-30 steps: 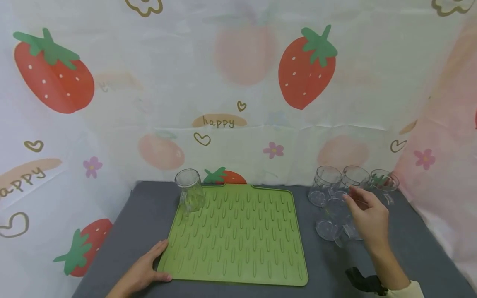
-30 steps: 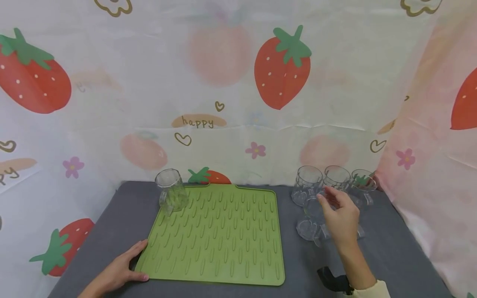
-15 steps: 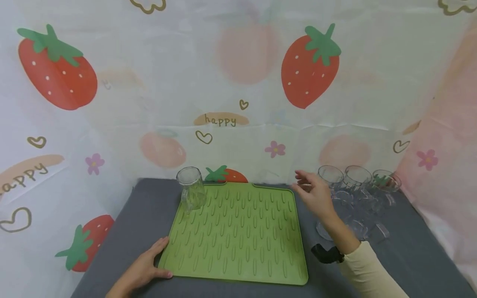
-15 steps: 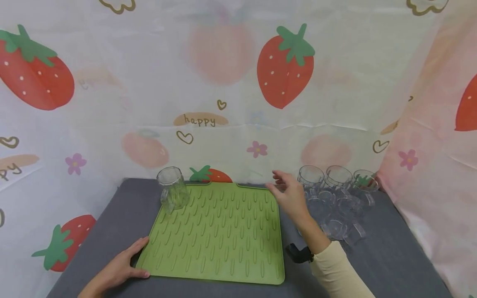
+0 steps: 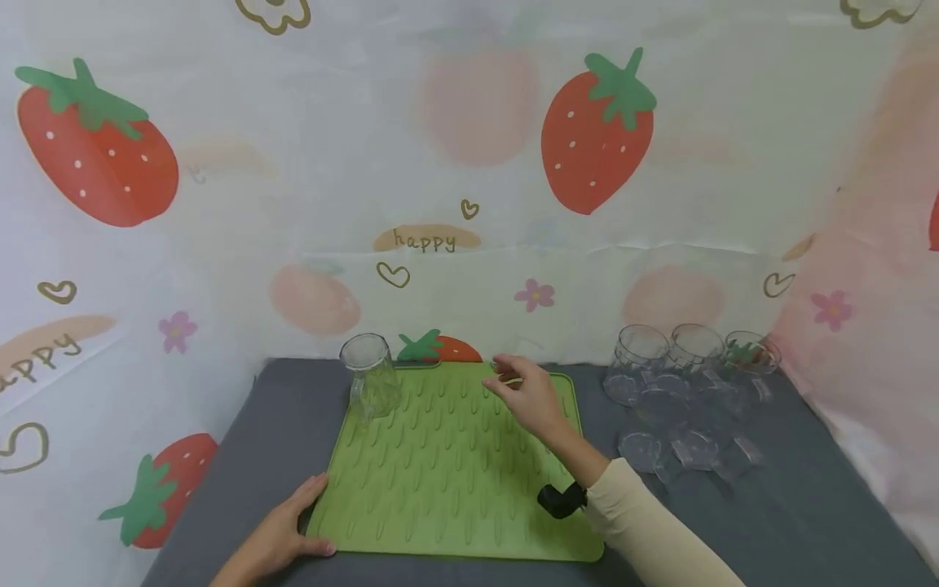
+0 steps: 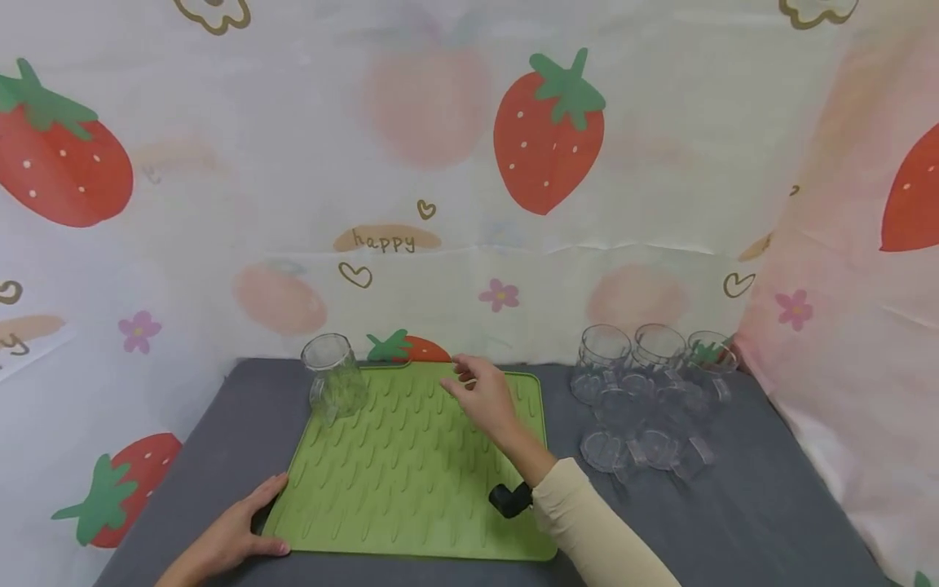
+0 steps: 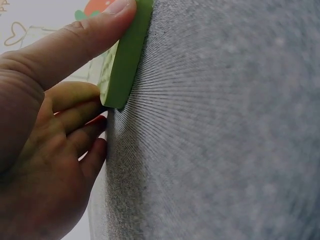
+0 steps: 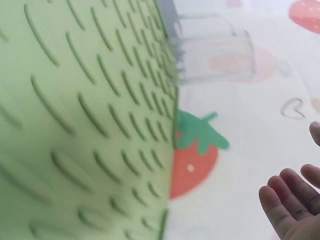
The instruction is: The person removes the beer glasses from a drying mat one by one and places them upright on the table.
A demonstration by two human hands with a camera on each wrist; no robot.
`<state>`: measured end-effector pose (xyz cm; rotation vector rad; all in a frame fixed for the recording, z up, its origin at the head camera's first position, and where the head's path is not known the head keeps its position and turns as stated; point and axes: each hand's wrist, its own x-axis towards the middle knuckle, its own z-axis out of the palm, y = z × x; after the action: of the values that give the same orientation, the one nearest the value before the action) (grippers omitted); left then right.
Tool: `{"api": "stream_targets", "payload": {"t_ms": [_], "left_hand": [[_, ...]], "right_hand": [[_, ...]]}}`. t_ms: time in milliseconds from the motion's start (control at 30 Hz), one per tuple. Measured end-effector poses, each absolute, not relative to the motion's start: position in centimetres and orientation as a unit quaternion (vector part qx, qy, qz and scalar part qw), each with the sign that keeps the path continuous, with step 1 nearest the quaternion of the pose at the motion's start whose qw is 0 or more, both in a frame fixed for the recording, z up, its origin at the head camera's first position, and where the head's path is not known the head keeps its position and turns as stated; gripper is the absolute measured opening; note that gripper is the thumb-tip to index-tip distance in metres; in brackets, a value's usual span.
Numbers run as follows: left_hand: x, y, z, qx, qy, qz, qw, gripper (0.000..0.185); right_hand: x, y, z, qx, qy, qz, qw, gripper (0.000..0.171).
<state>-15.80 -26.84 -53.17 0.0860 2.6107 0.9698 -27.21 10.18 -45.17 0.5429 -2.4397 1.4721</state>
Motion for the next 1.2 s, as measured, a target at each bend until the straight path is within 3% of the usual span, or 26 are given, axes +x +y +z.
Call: {"api": "stream_targets", "payload": {"t_ms": [367, 667, 967, 1200], "left_hand": [[-16.2, -26.8, -53.2, -0.002, 0.916, 0.349, 0.197, 0.118], [-16.0, -26.8, -53.3, 0.008, 0.914, 0.352, 0.202, 0.114], [-15.7, -26.7, -53.3, 0.020, 0.918, 0.346, 0.191, 0.109], [-15.7, -26.8, -53.3, 0.019, 0.919, 0.344, 0.191, 0.107]], "right_hand": [[-27.2, 3.8, -46.6, 0.222, -0.819, 0.525, 0.065, 0.038], [-26.0, -0.9, -47.9, 0.198, -0.826, 0.527, 0.021, 0.036], [-25.3, -4.6, -49.5, 0.206, -0.829, 0.519, 0.032, 0.035], [-25.1, -6.7, -49.9, 0.178, -0.797, 0.578, 0.003, 0.039]]}}
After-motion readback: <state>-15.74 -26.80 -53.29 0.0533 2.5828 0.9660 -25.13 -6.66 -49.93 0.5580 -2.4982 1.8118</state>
